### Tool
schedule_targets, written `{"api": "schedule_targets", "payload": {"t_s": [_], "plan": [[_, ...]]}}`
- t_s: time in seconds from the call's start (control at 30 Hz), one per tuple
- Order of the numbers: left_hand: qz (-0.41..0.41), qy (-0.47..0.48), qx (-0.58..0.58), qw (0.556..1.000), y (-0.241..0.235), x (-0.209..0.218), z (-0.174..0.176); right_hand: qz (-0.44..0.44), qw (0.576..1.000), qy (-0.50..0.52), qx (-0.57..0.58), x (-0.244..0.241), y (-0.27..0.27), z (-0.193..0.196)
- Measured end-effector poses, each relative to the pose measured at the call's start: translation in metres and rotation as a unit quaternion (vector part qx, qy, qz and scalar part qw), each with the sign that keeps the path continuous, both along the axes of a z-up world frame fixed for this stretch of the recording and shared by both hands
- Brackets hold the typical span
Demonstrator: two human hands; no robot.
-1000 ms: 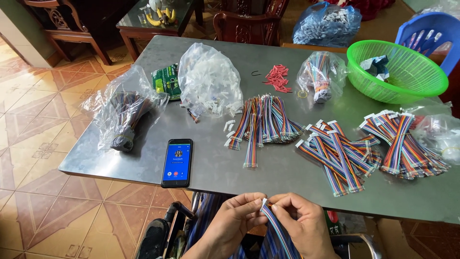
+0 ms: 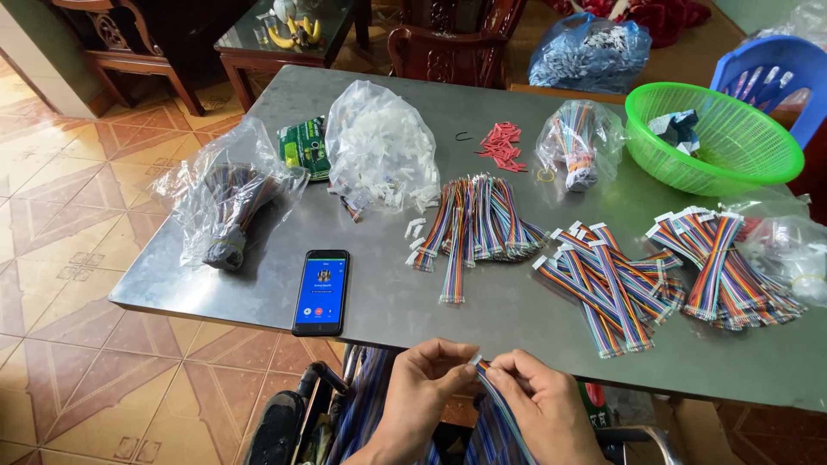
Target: Assembling wire harnesses by inserting multi-colored wires into plastic connectors on a metal table.
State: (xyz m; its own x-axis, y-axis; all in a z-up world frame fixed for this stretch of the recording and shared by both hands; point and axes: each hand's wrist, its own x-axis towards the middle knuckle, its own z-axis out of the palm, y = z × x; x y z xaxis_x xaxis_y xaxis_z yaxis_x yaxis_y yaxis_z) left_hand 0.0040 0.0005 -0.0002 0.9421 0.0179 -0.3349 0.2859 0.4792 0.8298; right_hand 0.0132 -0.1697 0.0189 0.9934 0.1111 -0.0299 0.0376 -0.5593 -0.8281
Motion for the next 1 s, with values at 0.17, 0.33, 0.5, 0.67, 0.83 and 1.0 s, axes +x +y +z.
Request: {"api": "schedule_targets", "payload": {"t_s": [0.17,0.33,0.5,0.67,0.83,1.0], "plan": [[-0.006,0.0,-0.005,1.0,0.001,0.0,0.002,-0.012,0.998,0.058,0.033,0.001,0.003,0.006],[-0.005,-0.022,0.016,1.0,-0.005,-0.001,-0.005,0.002,1.0,-0.005,0.031,-0.001,-0.002,-0.012],[-0.001,-0.036,0.043,0.998,-0.004,-0.003,-0.003,-0.006,0.999,0.023,0.031,0.002,-0.002,-0.009],[0.01,-0.014,0.029,0.999,0.003,0.006,-0.002,-0.074,0.98,0.18,0.047,0.002,0.011,0.02],[-0.053,-0.037,0.032,0.997,0.009,0.003,0.004,-0.049,0.975,0.164,0.141,0.0,0.003,0.02],[-0.049,-0.026,0.005,0.998,0.007,0.001,0.011,0.01,0.979,0.17,0.114,-0.002,-0.003,0.027]]}}
